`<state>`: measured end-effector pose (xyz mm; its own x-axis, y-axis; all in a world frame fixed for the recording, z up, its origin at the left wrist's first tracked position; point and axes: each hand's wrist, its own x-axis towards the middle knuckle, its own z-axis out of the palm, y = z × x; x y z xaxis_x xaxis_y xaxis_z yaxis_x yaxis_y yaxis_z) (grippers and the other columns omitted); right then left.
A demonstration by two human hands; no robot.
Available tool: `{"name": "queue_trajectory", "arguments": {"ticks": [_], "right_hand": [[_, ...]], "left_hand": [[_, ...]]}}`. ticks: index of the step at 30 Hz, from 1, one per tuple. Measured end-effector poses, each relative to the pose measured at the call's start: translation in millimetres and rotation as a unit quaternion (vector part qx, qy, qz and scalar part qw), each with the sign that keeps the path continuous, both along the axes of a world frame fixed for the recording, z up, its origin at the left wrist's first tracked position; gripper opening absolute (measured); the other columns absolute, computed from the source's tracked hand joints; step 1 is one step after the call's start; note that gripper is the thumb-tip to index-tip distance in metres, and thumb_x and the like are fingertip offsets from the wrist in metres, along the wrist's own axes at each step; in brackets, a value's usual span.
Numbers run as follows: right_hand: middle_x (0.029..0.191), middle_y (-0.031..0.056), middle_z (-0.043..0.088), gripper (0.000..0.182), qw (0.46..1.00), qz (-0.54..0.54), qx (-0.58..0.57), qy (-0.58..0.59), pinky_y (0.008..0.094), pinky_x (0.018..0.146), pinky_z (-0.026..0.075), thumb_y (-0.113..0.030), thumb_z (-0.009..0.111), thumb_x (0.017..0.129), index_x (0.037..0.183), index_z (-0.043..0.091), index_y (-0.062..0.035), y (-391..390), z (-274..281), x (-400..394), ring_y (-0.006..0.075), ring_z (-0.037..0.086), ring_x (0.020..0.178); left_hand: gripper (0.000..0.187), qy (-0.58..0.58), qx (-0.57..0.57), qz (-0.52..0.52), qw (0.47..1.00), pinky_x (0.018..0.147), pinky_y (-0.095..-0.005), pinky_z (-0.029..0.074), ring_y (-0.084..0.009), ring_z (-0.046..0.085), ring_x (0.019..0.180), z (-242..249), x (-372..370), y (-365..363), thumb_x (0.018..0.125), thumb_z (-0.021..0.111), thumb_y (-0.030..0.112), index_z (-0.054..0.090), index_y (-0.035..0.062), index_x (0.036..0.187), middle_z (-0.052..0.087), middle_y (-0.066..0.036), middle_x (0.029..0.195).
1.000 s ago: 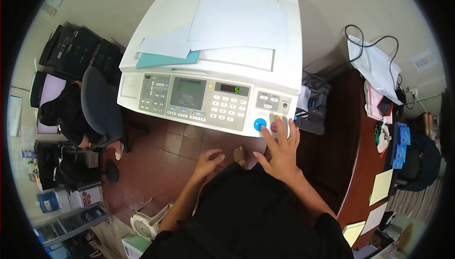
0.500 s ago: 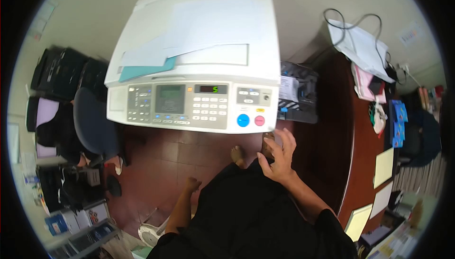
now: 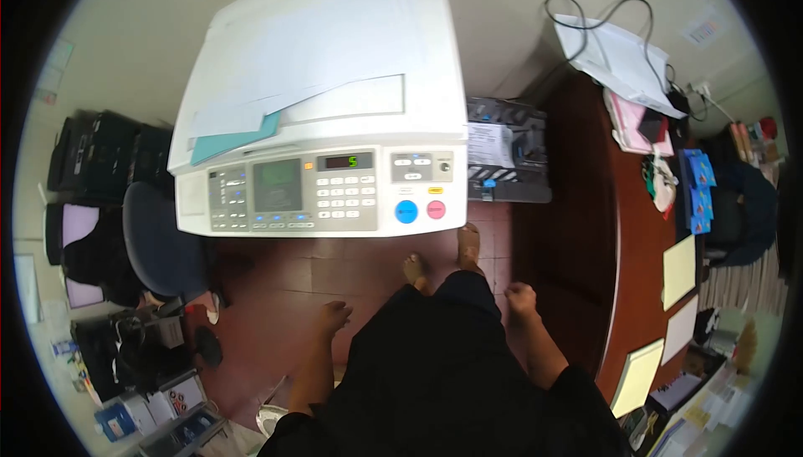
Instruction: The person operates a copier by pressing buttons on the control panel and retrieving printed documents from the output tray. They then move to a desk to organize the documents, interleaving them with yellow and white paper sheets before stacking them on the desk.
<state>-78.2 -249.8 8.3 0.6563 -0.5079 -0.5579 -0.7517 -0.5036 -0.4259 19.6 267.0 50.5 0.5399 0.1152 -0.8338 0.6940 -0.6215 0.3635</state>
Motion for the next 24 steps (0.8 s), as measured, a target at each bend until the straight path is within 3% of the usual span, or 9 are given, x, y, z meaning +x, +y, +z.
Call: {"name": "queue_trajectory", "arguments": {"ticks": [5,10,14,17,24], "right_hand": [[0.096,0.0172,0.072,0.023,0.994,0.077,0.017,0.071,0.0382,0.087,0.054,-0.024,0.073,0.076,0.089,0.076,-0.0053,-27.4,-23.7,-39.4,0.0297,0.070,0.096],[0.093,0.0177,0.072,0.024,0.998,0.032,0.046,0.019,0.0383,0.086,0.054,-0.025,0.071,0.077,0.090,0.075,-0.0053,-26.6,-17.4,-35.7,0.0305,0.070,0.094],[0.096,0.0179,0.072,0.026,0.997,0.011,0.059,0.042,0.0364,0.088,0.053,-0.022,0.071,0.078,0.095,0.075,-0.0025,-13.4,11.6,-3.5,0.0293,0.070,0.097],[0.093,0.0165,0.073,0.025,0.997,0.016,0.068,0.022,0.0389,0.087,0.054,-0.026,0.071,0.077,0.092,0.076,-0.0070,-13.0,-2.1,5.6,0.0296,0.070,0.095],[0.097,0.0173,0.072,0.025,0.997,-0.003,0.068,0.041,0.0385,0.090,0.053,-0.027,0.071,0.077,0.091,0.077,-0.0075,-11.9,-1.2,12.9,0.0305,0.069,0.098]], "left_hand": [[0.052,-0.009,0.010,0.033,0.999,0.061,-0.0315,0.054,-0.0195,0.069,0.072,-10.3,-7.7,6.1,0.084,0.070,0.021,0.058,-0.0066,0.126,0.071,-0.017,0.096],[0.051,0.009,0.008,0.033,0.999,0.058,-0.0308,0.054,-0.0191,0.068,0.070,-23.2,-21.8,11.2,0.084,0.070,0.020,0.058,-0.0083,0.125,0.071,-0.018,0.093],[0.051,0.013,0.009,0.018,1.000,0.058,-0.0311,0.054,-0.0201,0.069,0.070,-17.8,-19.0,4.9,0.084,0.070,0.020,0.058,-0.0087,0.125,0.071,-0.018,0.094],[0.051,0.001,-0.003,0.031,1.000,0.058,-0.0315,0.054,-0.0210,0.069,0.071,-20.3,-19.7,0.9,0.084,0.070,0.019,0.057,-0.0094,0.125,0.070,-0.020,0.098],[0.051,0.006,-0.012,0.022,1.000,0.063,-0.0335,0.056,-0.0222,0.070,0.074,-22.3,-11.7,-14.8,0.085,0.069,0.020,0.057,-0.0095,0.125,0.069,-0.021,0.105]]}}
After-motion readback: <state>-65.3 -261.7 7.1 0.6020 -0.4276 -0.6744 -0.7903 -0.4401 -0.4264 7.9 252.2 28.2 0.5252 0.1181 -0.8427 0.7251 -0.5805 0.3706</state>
